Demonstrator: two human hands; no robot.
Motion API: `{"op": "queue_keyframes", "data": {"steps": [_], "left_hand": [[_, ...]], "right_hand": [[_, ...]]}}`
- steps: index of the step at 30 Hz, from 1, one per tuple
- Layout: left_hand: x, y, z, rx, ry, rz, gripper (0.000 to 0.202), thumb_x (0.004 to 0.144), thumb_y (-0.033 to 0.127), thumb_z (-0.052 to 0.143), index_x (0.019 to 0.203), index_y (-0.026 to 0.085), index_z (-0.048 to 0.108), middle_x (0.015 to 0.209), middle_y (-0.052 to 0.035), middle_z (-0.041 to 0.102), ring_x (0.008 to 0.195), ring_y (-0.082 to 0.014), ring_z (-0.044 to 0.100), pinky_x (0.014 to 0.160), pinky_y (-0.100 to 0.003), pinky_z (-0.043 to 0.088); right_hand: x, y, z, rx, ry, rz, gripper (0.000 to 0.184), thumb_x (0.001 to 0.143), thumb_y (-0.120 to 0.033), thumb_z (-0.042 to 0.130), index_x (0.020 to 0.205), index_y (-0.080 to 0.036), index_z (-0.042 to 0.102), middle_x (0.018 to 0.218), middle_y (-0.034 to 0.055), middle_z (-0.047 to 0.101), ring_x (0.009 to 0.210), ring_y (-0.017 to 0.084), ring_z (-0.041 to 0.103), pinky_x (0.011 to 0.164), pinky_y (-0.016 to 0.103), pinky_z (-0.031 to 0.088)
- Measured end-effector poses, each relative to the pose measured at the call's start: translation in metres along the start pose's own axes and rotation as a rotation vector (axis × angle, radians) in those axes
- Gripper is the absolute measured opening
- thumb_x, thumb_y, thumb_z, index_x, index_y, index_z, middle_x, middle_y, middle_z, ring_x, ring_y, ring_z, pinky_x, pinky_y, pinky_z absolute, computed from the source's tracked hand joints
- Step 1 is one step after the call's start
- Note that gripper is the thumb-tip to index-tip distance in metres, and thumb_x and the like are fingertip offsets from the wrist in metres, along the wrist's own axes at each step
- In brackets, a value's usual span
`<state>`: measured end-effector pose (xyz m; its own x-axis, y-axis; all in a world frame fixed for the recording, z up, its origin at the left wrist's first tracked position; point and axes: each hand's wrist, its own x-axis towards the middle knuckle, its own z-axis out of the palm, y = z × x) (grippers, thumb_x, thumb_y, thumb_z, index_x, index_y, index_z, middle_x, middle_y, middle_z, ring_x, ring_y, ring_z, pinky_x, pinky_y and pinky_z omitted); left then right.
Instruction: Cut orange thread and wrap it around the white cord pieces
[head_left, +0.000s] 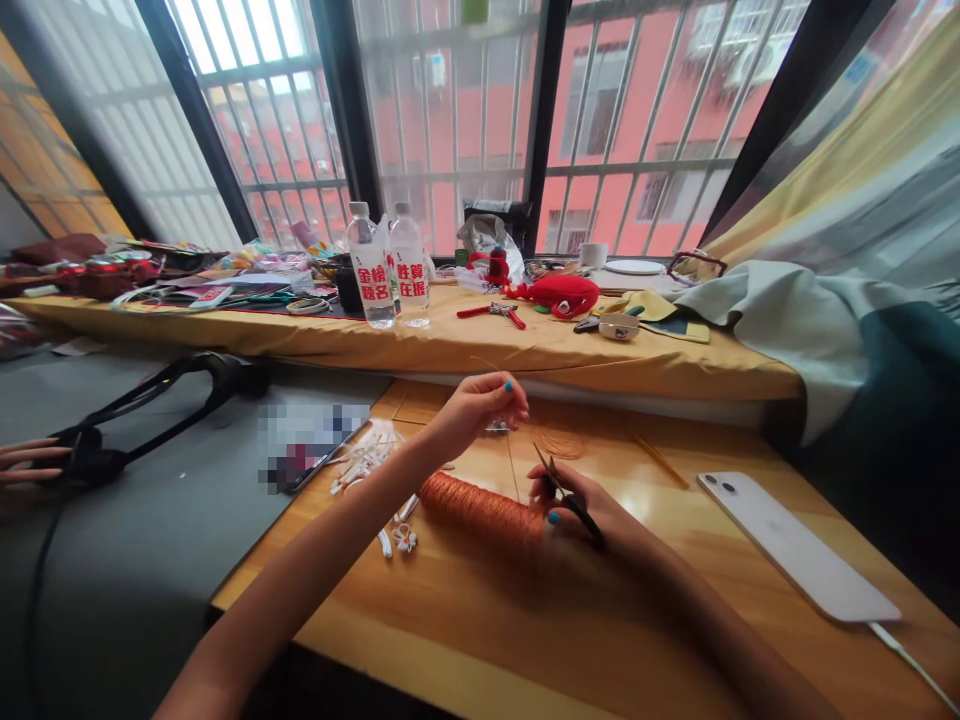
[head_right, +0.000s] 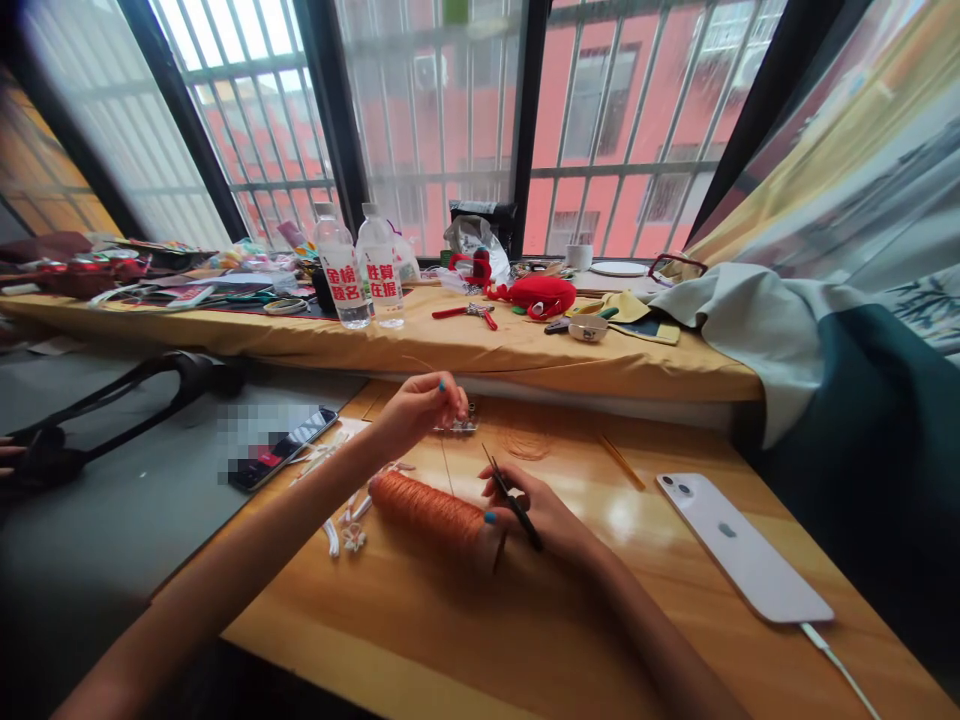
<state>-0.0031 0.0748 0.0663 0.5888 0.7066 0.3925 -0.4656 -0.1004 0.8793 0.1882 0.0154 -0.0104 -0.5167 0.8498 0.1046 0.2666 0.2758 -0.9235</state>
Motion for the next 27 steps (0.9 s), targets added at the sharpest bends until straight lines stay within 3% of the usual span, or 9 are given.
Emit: {"op": "queue_keyframes", "data": {"steps": [5,10,17,20,23,27], "left_hand": [[0.008,0.014,0.001,0.131,0.000,0.017,0.026,0.071,0.036,0.060,0.064,0.012,0.058,0.055,0.0002,0.057,0.046,-0.0051,0.049,0.048,-0.017,0.037],[0.008,0.019,0.001,0.197,0.026,0.048,0.024,0.072,0.035,0.058,0.066,0.012,0.058,0.054,0.0008,0.057,0.046,-0.0049,0.051,0.048,-0.016,0.039],[0.013,0.039,0.016,0.336,-0.030,0.027,0.022,0.074,0.033,0.055,0.066,0.013,0.057,0.052,0.0015,0.056,0.046,-0.0060,0.053,0.050,-0.018,0.042],[0.014,0.047,0.022,0.389,-0.058,0.025,0.019,0.076,0.028,0.052,0.066,0.013,0.057,0.053,0.0015,0.056,0.047,-0.0057,0.054,0.052,-0.018,0.042],[0.015,0.052,0.025,0.416,-0.072,0.044,0.018,0.077,0.023,0.049,0.066,0.013,0.058,0.053,0.0020,0.056,0.049,-0.0051,0.054,0.054,-0.018,0.041],[0.015,0.058,0.029,0.438,-0.109,0.070,0.018,0.078,0.019,0.047,0.066,0.013,0.060,0.053,0.0018,0.056,0.050,-0.0053,0.055,0.054,-0.017,0.041]], "right_hand": [[-0.007,-0.024,-0.008,-0.366,-0.088,-0.039,0.056,0.064,-0.045,0.063,0.110,-0.017,0.049,0.108,0.0100,0.053,0.098,0.022,0.049,0.078,0.032,0.040],[-0.013,-0.047,-0.008,-0.876,-0.110,-0.101,0.064,0.059,-0.056,0.061,0.113,-0.021,0.053,0.097,0.0094,0.060,0.089,0.024,0.052,0.077,0.037,0.038],[-0.018,-0.046,-0.007,-1.116,-0.062,-0.208,0.063,0.059,-0.059,0.059,0.110,-0.022,0.055,0.087,0.0077,0.061,0.082,0.023,0.052,0.074,0.035,0.036],[-0.019,-0.050,-0.006,-1.186,-0.036,-0.229,0.048,0.062,-0.049,0.060,0.102,-0.021,0.058,0.084,0.0068,0.060,0.078,0.021,0.051,0.071,0.033,0.034],[-0.020,-0.055,-0.001,-1.261,-0.029,-0.242,0.025,0.066,-0.026,0.055,0.091,-0.021,0.060,0.079,0.0048,0.059,0.072,0.018,0.050,0.069,0.031,0.032],[-0.021,-0.059,0.004,-1.280,-0.005,-0.271,0.036,0.063,-0.015,0.051,0.099,-0.020,0.053,0.075,0.0033,0.060,0.066,0.016,0.050,0.066,0.029,0.031]]}}
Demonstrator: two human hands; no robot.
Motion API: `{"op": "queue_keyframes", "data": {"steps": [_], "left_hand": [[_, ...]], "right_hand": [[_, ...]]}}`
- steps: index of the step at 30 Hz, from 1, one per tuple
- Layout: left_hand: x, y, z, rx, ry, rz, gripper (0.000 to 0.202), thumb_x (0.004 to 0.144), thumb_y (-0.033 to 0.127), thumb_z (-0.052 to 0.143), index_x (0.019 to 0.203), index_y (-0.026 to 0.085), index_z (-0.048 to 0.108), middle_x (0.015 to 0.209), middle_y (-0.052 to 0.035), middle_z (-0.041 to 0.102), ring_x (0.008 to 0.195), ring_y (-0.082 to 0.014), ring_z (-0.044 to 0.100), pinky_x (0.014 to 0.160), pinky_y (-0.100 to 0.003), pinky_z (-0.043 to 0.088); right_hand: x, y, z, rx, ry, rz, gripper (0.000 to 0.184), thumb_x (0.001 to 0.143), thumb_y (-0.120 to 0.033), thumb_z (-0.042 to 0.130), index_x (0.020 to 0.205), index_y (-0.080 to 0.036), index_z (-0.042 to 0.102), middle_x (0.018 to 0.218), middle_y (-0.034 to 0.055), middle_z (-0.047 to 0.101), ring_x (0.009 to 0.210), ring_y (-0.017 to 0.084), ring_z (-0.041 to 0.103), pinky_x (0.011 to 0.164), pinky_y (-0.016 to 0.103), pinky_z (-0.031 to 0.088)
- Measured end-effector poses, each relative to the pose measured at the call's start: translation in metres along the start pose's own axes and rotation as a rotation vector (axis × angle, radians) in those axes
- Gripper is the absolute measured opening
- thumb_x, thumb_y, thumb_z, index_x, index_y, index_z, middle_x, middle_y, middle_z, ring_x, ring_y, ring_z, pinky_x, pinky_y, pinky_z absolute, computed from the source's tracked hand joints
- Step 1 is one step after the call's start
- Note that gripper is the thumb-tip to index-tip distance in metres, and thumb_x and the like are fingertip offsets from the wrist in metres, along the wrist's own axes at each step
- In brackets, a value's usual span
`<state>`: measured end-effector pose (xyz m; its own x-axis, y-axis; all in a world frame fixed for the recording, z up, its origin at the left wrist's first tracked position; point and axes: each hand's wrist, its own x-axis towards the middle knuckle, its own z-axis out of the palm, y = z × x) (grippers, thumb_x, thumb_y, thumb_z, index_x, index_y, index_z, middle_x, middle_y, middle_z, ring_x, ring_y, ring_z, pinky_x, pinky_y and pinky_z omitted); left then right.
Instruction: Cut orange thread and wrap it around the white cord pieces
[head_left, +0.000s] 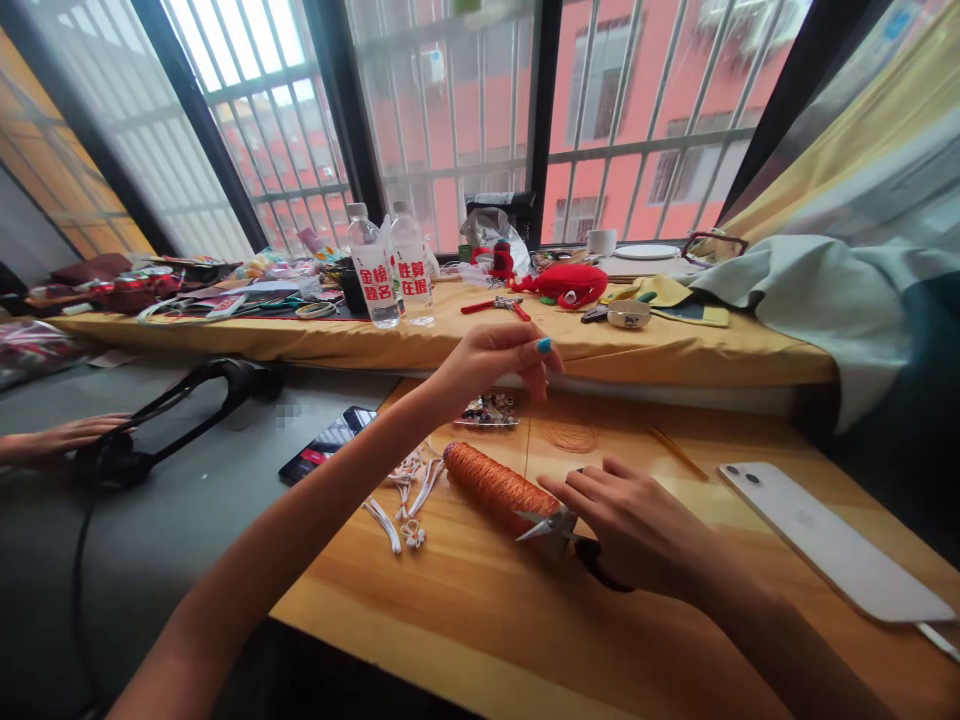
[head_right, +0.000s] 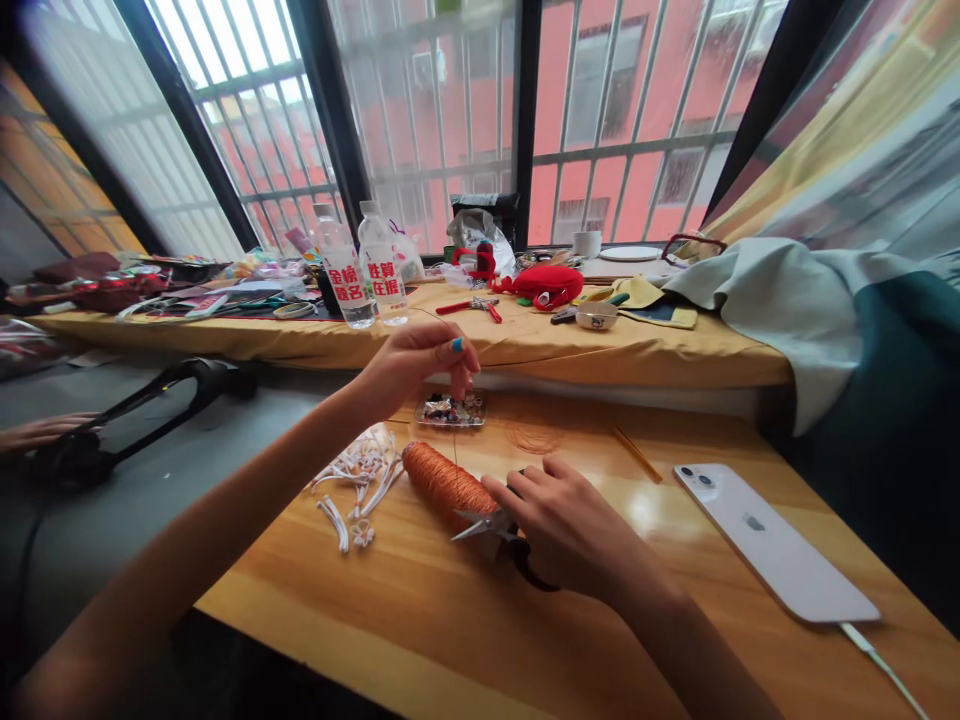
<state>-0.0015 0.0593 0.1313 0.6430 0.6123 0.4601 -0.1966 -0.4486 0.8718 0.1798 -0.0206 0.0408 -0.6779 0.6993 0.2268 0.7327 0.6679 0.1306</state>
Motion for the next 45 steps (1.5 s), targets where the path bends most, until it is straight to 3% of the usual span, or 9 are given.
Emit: {"op": "queue_keyframes", "data": {"steps": [9,14,20,25,31,34,37,41,45], "left_hand": [[0.010,0.022,0.015,0.143,-0.155,-0.025,0.017,0.077,0.022,0.050,0.066,0.012,0.059,0.051,0.0004,0.057,0.049,-0.0070,0.055,0.053,-0.019,0.040],[0.009,0.028,0.021,0.180,-0.197,-0.029,0.016,0.076,0.023,0.053,0.067,0.012,0.061,0.056,-0.0015,0.059,0.051,-0.0079,0.055,0.054,-0.020,0.041],[0.008,0.030,0.023,0.185,-0.212,-0.043,0.015,0.075,0.023,0.054,0.068,0.012,0.062,0.059,-0.0031,0.059,0.053,-0.0099,0.056,0.053,-0.021,0.043],[0.009,0.038,0.028,0.200,-0.192,-0.047,0.015,0.074,0.021,0.054,0.065,0.012,0.061,0.056,-0.0020,0.059,0.054,-0.0100,0.057,0.053,-0.021,0.042],[0.018,0.036,0.025,0.239,-0.087,0.033,0.015,0.076,0.020,0.053,0.067,0.012,0.062,0.051,-0.0002,0.057,0.050,-0.0076,0.054,0.056,-0.020,0.042],[0.030,0.019,0.023,0.245,-0.072,0.018,0.017,0.077,0.020,0.050,0.069,0.012,0.062,0.052,-0.0004,0.058,0.051,-0.0065,0.053,0.054,-0.018,0.040],[0.046,-0.012,0.025,0.229,-0.019,-0.068,0.017,0.078,0.021,0.048,0.071,0.012,0.061,0.059,-0.0011,0.059,0.053,-0.0057,0.054,0.050,-0.016,0.039],[0.064,-0.067,0.029,0.467,0.109,-0.390,0.028,0.085,0.027,0.035,0.088,0.013,0.059,0.073,-0.0032,0.063,0.053,-0.0042,0.054,0.050,-0.014,0.042],[0.069,-0.123,0.026,0.637,0.090,-0.572,0.028,0.083,0.020,0.035,0.083,0.007,0.060,0.073,-0.0086,0.065,0.047,-0.0063,0.053,0.046,-0.017,0.041]], "right_hand": [[-0.004,-0.006,-0.009,0.000,-0.003,0.035,0.015,0.066,-0.023,0.053,0.080,-0.017,0.052,0.062,0.0039,0.061,0.054,0.016,0.050,0.057,0.028,0.030],[-0.006,-0.012,-0.010,0.004,0.027,0.029,0.017,0.068,-0.028,0.055,0.080,-0.017,0.050,0.055,0.0029,0.059,0.049,0.016,0.050,0.051,0.027,0.028],[-0.008,-0.016,-0.002,-0.029,0.029,0.011,0.015,0.069,-0.016,0.053,0.084,-0.017,0.049,0.054,0.0013,0.061,0.044,0.014,0.052,0.044,0.026,0.021],[-0.008,-0.021,-0.004,-0.011,0.048,-0.003,0.021,0.070,-0.023,0.057,0.088,-0.014,0.050,0.050,0.0013,0.060,0.042,0.015,0.053,0.041,0.026,0.018],[-0.004,-0.028,-0.003,-0.045,0.048,-0.049,0.026,0.070,-0.036,0.059,0.082,-0.015,0.051,0.054,0.0033,0.060,0.044,0.017,0.055,0.040,0.025,0.019],[-0.002,-0.034,0.006,-0.034,0.016,-0.137,0.020,0.075,-0.034,0.053,0.079,-0.015,0.050,0.056,0.0036,0.062,0.046,0.016,0.056,0.042,0.026,0.022],[-0.002,-0.040,0.014,-0.034,-0.004,-0.164,0.004,0.077,-0.017,0.045,0.077,-0.016,0.049,0.056,0.0020,0.062,0.044,0.014,0.054,0.044,0.027,0.024],[-0.004,-0.043,0.015,-0.060,-0.010,-0.150,0.014,0.070,-0.007,0.041,0.076,-0.018,0.047,0.057,0.0016,0.062,0.045,0.014,0.055,0.043,0.027,0.023],[-0.005,-0.039,0.014,-0.076,0.006,-0.167,0.015,0.070,-0.008,0.039,0.078,-0.018,0.046,0.054,0.0010,0.062,0.042,0.014,0.052,0.041,0.027,0.017]]}}
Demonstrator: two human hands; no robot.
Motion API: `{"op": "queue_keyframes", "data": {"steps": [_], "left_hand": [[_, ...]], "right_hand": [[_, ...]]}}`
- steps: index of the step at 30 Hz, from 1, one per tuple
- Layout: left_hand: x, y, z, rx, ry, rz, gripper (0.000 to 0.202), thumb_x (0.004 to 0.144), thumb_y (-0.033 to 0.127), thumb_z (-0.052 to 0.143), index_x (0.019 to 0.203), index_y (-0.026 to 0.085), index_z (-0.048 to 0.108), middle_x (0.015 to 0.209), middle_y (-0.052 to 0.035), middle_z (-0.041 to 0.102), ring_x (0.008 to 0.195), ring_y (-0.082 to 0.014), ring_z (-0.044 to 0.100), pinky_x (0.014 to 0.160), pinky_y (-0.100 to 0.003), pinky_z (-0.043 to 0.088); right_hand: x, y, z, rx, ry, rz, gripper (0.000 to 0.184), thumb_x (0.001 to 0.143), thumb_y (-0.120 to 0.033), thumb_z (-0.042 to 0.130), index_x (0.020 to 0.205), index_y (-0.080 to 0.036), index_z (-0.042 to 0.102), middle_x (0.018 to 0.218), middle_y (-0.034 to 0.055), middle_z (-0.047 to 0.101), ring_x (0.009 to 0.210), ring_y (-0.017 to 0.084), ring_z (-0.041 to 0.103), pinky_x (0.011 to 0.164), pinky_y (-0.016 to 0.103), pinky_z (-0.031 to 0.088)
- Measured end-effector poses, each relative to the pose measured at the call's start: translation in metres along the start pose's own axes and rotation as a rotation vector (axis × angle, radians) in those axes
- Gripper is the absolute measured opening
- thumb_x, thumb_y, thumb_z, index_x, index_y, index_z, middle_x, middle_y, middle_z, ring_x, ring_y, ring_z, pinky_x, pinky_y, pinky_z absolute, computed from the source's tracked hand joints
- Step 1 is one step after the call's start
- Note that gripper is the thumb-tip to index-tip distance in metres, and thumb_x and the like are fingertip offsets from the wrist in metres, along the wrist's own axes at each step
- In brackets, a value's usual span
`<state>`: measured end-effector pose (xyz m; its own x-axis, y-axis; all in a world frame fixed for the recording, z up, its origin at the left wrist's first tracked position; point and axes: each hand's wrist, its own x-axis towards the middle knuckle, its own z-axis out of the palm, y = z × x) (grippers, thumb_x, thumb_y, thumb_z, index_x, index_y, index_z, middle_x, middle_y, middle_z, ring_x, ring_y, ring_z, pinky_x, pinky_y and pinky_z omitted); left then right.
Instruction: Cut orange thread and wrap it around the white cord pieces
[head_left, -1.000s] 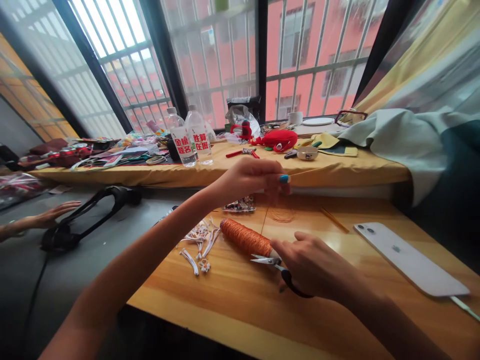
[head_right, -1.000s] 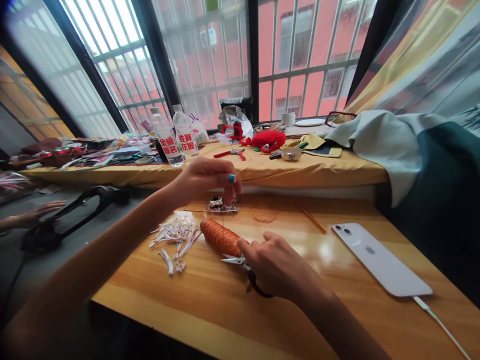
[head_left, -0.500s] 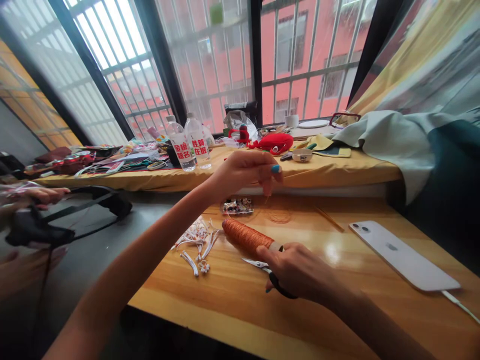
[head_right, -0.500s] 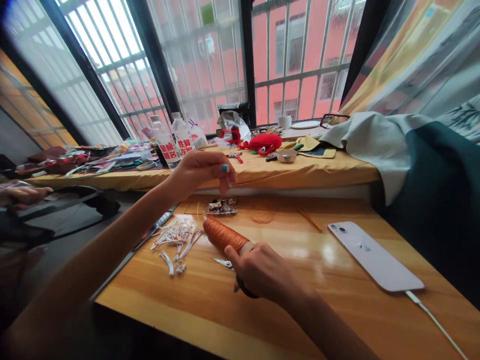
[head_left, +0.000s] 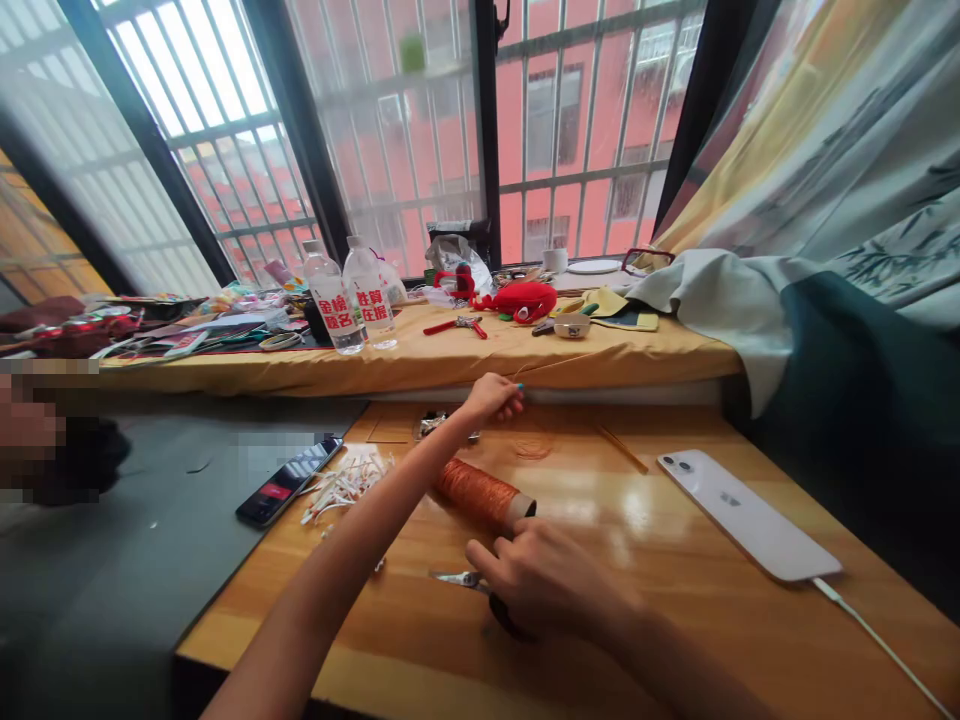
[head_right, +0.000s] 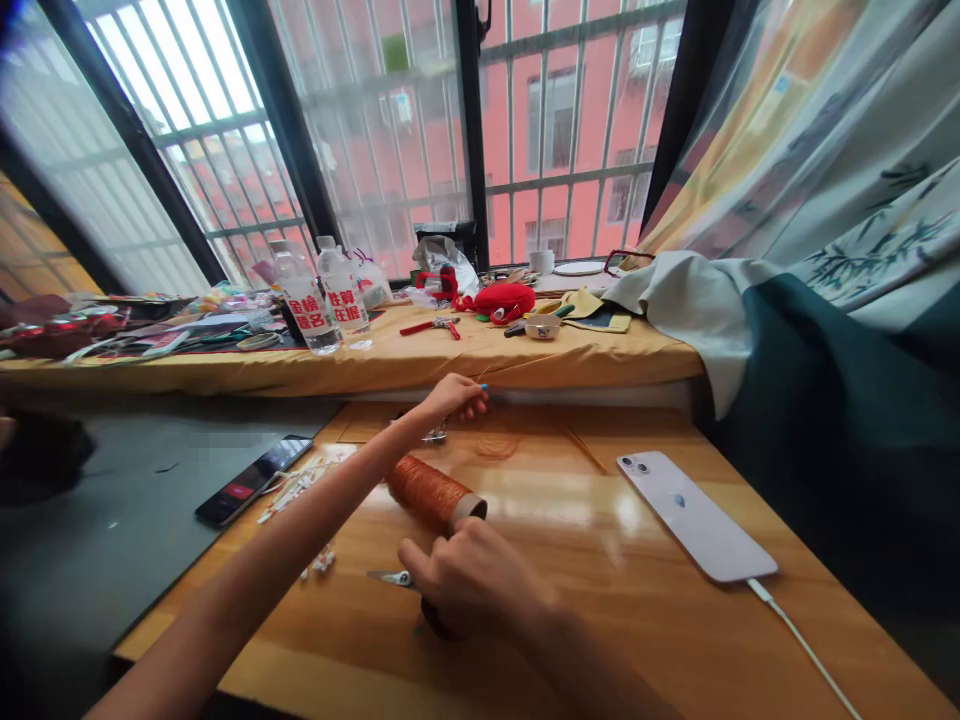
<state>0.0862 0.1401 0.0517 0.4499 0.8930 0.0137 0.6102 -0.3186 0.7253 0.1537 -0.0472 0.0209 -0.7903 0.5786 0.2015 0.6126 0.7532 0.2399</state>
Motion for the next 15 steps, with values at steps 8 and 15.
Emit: {"op": "queue_keyframes", "data": {"steps": [8,15], "left_hand": [[0.022,-0.030,0.005,0.444,0.021,-0.157,0.019,0.068,0.028,0.057,0.069,0.010,0.062,0.077,-0.0141,0.065,0.083,-0.0243,0.059,0.070,-0.030,0.043],[-0.001,-0.034,-0.039,0.595,0.027,-0.095,0.038,0.071,0.041,0.053,0.095,0.012,0.058,0.103,-0.0171,0.058,0.097,-0.0287,0.053,0.076,-0.032,0.039]], "right_hand": [[-0.001,0.001,0.005,-0.014,0.023,-0.020,0.014,0.072,-0.008,0.037,0.078,-0.017,0.046,0.054,0.0012,0.061,0.040,0.013,0.050,0.042,0.027,0.019],[-0.002,0.016,-0.006,0.040,0.326,-0.033,0.027,0.082,-0.039,0.039,0.073,-0.017,0.050,0.054,0.0011,0.058,0.044,0.012,0.049,0.048,0.026,0.031]]}}
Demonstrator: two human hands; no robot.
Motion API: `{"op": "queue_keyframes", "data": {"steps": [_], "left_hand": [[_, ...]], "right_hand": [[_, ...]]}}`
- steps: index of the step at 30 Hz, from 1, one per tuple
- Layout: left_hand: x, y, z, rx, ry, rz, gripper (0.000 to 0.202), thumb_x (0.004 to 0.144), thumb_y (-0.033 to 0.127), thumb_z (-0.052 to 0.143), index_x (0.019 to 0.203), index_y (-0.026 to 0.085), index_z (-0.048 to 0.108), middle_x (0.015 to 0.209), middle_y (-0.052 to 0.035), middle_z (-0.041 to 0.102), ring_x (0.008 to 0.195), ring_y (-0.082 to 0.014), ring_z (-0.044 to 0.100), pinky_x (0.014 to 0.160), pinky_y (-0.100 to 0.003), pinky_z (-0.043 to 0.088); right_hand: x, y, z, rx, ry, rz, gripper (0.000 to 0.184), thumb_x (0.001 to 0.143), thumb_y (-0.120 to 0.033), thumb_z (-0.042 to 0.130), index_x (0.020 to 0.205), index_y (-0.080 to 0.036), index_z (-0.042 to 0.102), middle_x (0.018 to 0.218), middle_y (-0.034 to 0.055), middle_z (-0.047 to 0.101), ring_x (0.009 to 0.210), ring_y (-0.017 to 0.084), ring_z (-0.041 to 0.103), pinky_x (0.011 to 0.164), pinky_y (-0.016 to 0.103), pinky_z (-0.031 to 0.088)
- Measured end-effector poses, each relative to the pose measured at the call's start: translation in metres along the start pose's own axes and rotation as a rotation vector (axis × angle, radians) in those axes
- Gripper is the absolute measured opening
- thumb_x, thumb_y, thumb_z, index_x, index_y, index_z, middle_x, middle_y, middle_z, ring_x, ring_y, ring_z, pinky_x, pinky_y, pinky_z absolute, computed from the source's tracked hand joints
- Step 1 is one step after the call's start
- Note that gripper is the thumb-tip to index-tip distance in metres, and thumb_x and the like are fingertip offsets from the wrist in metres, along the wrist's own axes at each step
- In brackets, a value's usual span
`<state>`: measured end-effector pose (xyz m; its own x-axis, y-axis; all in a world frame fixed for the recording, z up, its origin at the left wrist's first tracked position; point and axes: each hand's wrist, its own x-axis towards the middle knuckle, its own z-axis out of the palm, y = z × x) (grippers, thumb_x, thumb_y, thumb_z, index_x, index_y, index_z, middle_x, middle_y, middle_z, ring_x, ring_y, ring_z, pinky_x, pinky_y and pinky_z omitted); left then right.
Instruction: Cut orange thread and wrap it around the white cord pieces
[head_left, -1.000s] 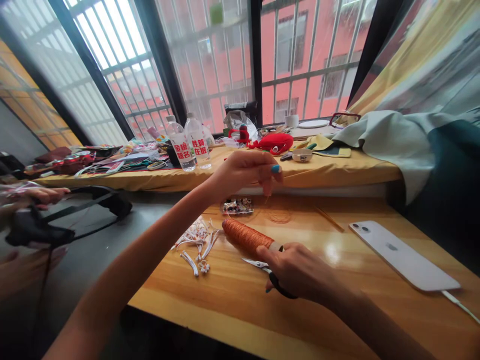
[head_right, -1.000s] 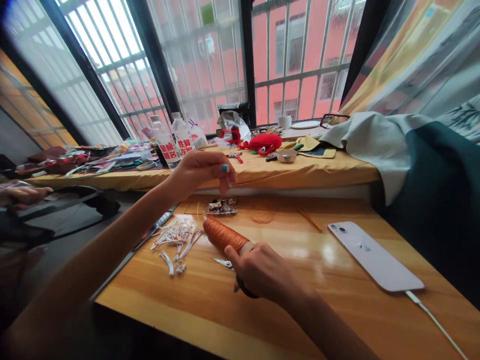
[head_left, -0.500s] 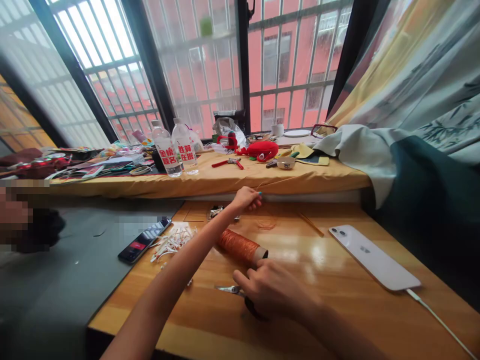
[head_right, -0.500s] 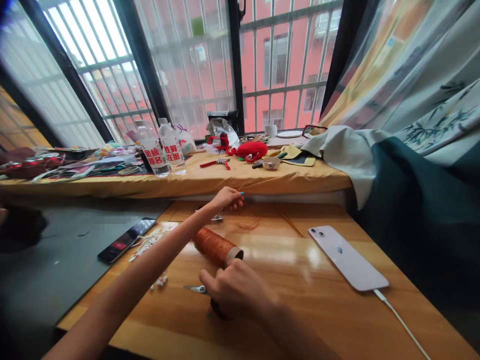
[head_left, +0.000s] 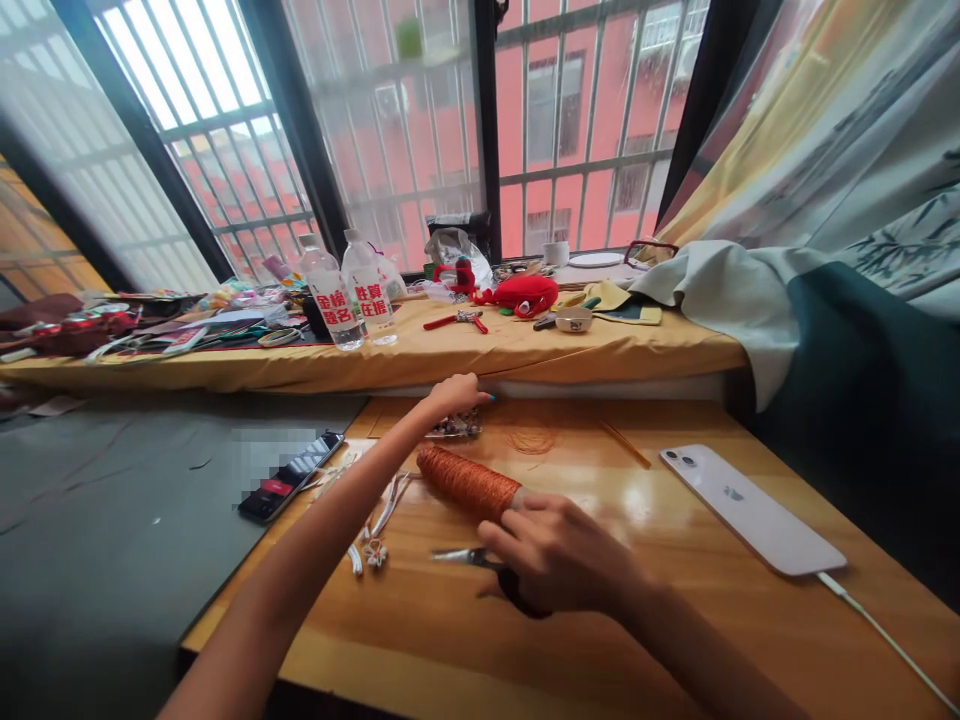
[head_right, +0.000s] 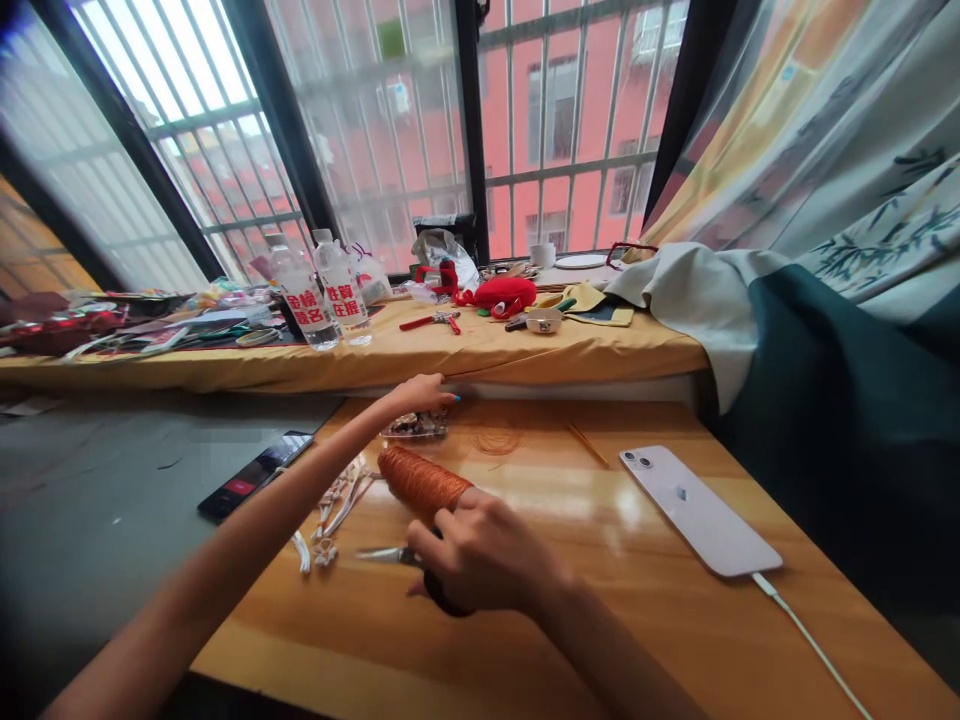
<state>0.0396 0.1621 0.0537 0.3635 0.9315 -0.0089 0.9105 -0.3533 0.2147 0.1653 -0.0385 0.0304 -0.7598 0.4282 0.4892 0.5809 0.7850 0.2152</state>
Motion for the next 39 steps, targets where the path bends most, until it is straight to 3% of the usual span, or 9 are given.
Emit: {"op": "queue_keyframes", "data": {"steps": [3,6,8,10,15,18,25,30,39], "left_hand": [[-0.027,-0.018,-0.014,-0.005,0.009,0.089,0.033,0.079,0.037,0.041,0.098,0.016,0.058,0.099,-0.0112,0.060,0.094,-0.0232,0.054,0.078,-0.028,0.038],[-0.063,-0.033,-0.015,-0.035,-0.097,0.294,0.029,0.075,0.038,0.050,0.098,0.022,0.059,0.099,-0.0040,0.060,0.092,-0.0174,0.053,0.080,-0.022,0.037],[-0.087,-0.040,-0.007,-0.044,-0.225,0.582,0.039,0.070,0.040,0.057,0.103,0.020,0.056,0.105,-0.0066,0.057,0.098,-0.0196,0.050,0.084,-0.024,0.035],[-0.105,-0.044,0.005,-0.015,-0.219,0.675,0.059,0.064,0.044,0.062,0.115,0.020,0.047,0.113,-0.0102,0.052,0.103,-0.0241,0.046,0.087,-0.030,0.034],[-0.119,-0.047,0.024,0.047,-0.088,0.643,0.050,0.072,0.046,0.053,0.113,0.019,0.048,0.111,-0.0104,0.052,0.100,-0.0249,0.048,0.086,-0.035,0.035],[-0.120,-0.042,0.025,0.051,0.010,0.648,0.048,0.075,0.047,0.047,0.112,0.017,0.049,0.111,-0.0109,0.050,0.103,-0.0242,0.046,0.088,-0.036,0.035],[-0.135,-0.021,0.046,-0.012,0.191,0.770,0.059,0.075,0.047,0.050,0.124,0.018,0.035,0.124,-0.0107,0.042,0.110,-0.0232,0.041,0.091,-0.037,0.035],[-0.127,-0.021,0.067,-0.014,0.368,0.877,0.027,0.084,0.030,0.042,0.109,0.029,0.051,0.122,-0.0034,0.044,0.114,-0.0188,0.037,0.093,-0.035,0.034],[-0.123,-0.019,0.065,0.030,0.376,0.953,0.018,0.083,0.026,0.044,0.083,0.021,0.062,0.125,-0.0031,0.045,0.118,-0.0205,0.034,0.094,-0.037,0.034]], "right_hand": [[-0.004,0.015,-0.004,0.083,0.251,0.149,0.026,0.078,-0.043,0.046,0.075,-0.017,0.050,0.054,-0.0001,0.058,0.046,0.011,0.051,0.049,0.023,0.034],[-0.009,0.028,-0.005,0.124,0.435,0.492,0.027,0.073,-0.044,0.054,0.083,-0.019,0.046,0.055,-0.0013,0.057,0.049,0.011,0.052,0.049,0.022,0.036],[-0.010,0.035,-0.004,0.198,0.473,0.728,0.032,0.071,-0.044,0.056,0.088,-0.020,0.042,0.053,-0.0038,0.052,0.046,0.011,0.049,0.047,0.022,0.036],[-0.010,0.040,-0.003,0.336,0.447,0.867,0.034,0.073,-0.043,0.054,0.093,-0.020,0.039,0.052,-0.0061,0.047,0.044,0.010,0.046,0.046,0.021,0.035],[-0.009,0.046,0.003,0.652,0.040,0.629,0.048,0.069,-0.040,0.059,0.107,-0.019,0.039,0.087,0.0044,0.057,0.078,0.016,0.055,0.068,0.027,0.043],[-0.011,0.049,0.013,0.706,-0.185,0.502,0.062,0.057,-0.035,0.069,0.110,-0.017,0.043,0.110,0.0109,0.050,0.104,0.024,0.046,0.087,0.036,0.037],[-0.024,0.065,0.040,0.904,-0.084,0.682,0.054,0.066,-0.028,0.060,0.112,-0.018,0.035,0.111,0.0107,0.050,0.097,0.021,0.051,0.084,0.037,0.041],[-0.025,0.068,0.046,1.005,-0.050,0.786,0.052,0.066,-0.032,0.058,0.108,-0.017,0.033,0.102,0.0099,0.052,0.090,0.020,0.054,0.079,0.036,0.043],[-0.026,0.066,0.051,1.052,-0.040,0.806,0.062,0.062,-0.031,0.063,0.114,-0.018,0.031,0.105,0.0089,0.048,0.087,0.018,0.054,0.075,0.033,0.044]]}}
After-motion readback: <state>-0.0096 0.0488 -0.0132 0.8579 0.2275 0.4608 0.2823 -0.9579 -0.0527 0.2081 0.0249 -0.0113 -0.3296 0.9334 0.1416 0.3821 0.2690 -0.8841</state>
